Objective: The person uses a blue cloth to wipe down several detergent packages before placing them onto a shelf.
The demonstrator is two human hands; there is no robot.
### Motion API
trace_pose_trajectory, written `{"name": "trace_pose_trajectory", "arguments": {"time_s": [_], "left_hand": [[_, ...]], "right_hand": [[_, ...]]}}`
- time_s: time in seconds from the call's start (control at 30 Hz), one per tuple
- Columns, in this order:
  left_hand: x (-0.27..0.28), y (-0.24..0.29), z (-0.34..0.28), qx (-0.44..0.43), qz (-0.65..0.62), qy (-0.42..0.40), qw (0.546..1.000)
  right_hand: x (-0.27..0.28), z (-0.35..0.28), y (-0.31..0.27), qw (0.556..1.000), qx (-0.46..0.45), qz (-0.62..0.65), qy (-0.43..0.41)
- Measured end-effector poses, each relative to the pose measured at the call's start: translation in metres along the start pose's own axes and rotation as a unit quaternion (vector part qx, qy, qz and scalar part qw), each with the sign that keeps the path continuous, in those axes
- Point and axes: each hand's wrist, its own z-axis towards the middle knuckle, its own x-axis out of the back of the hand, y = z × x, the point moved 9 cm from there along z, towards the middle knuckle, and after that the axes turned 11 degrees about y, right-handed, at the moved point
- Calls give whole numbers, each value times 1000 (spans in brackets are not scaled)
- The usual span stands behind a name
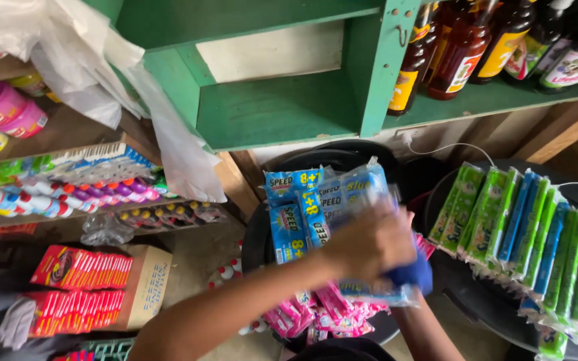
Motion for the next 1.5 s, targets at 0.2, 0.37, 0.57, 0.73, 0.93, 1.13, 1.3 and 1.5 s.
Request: {"name": "trace_pose_trajectory", "arguments": {"time_s": [0.2,0.37,0.57,0.73,0.93,1.13,1.3,1.5], "left_hand": [[49,-34,14,147,96,141,974],[-11,59,-31,92,-20,-27,995],[69,-36,-17,237,73,207,946],[88,-59,-65,419,-171,451,769],[-39,-47,-159,547,-509,507,431],[13,-126,-154,554,-414,479,540],[105,-10,-90,371,-223,415,800],[6,-24,-162,555,-487,432,518]], "right_hand": [[-84,-35,-21,983,-84,65,-151],[-91,-25,-36,982,-93,45,-158],[-102,-25,-21,981,-100,53,-159],[-99,-32,-16,983,-83,69,-147],[-76,-5,-15,987,-37,74,-134],[-90,-15,5,996,1,45,-82],[-176,-56,1,995,47,40,-72],[-113,-32,-11,982,54,101,-153]]}}
